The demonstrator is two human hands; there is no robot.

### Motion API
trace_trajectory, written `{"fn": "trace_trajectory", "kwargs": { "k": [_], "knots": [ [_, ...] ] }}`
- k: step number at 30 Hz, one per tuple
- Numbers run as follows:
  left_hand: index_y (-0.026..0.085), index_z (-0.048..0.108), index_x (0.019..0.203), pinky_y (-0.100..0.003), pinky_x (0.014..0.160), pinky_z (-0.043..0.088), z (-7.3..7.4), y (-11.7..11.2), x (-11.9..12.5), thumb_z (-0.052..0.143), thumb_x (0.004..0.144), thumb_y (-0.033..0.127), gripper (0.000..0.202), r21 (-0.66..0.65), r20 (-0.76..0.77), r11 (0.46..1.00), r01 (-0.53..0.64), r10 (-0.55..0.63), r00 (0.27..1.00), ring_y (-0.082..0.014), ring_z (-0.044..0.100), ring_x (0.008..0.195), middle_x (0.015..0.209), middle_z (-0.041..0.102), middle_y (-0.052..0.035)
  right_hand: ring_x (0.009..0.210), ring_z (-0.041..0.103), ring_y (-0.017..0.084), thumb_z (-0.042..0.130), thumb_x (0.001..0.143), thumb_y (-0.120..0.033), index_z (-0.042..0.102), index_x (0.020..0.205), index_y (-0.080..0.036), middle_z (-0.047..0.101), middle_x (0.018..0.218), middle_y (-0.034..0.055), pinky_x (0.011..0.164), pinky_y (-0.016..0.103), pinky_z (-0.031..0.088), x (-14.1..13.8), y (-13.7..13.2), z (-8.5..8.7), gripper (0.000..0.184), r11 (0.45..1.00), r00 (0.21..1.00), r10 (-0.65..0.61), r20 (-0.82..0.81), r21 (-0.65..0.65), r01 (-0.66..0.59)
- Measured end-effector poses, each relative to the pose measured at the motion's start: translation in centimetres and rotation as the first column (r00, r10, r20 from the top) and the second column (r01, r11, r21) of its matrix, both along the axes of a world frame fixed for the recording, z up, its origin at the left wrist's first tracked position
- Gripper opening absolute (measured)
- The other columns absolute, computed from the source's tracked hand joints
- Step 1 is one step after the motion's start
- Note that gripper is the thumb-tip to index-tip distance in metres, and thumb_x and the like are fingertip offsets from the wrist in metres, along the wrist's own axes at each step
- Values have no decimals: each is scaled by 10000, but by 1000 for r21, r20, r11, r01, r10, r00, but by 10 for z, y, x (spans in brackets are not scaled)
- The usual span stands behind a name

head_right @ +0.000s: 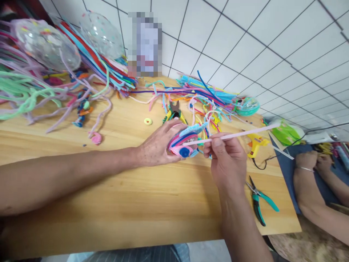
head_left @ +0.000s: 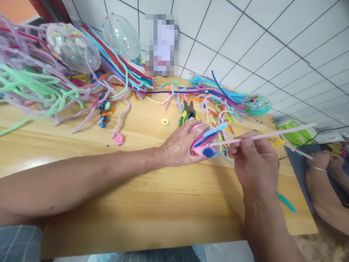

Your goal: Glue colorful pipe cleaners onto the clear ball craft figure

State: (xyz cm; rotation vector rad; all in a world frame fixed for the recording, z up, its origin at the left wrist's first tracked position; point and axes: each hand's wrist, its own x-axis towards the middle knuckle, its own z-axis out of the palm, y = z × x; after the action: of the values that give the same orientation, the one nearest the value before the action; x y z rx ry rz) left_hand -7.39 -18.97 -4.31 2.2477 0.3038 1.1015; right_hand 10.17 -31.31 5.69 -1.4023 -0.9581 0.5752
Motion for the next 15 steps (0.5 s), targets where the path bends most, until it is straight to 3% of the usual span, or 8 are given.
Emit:
{"fn": "trace_trajectory", "kwargs": {
  "k": [10,15],
  "knots": [
    [191,420,1599,-614,1258,530,-2,1,2,803,933,509,832,36,3,999,4,-4,1000,-390,568,1469,1534,570,-221,601,618,131,952,846,-568,733,886,-263,691,719,-29,522,252,494,3,7,-6,377,1000,999,7,54,-18,-6],
    [240,406,1624,-690,1256,502,-2,0,1,907,824,679,1041,-19,-23,999,28,-29,999,-439,536,1512,1585,547,-227,570,603,121,955,828,-588,719,847,-254,681,706,-34,495,242,467,-2,12,-12,410,1000,998,3,57,-13,-3]
  ]
}}
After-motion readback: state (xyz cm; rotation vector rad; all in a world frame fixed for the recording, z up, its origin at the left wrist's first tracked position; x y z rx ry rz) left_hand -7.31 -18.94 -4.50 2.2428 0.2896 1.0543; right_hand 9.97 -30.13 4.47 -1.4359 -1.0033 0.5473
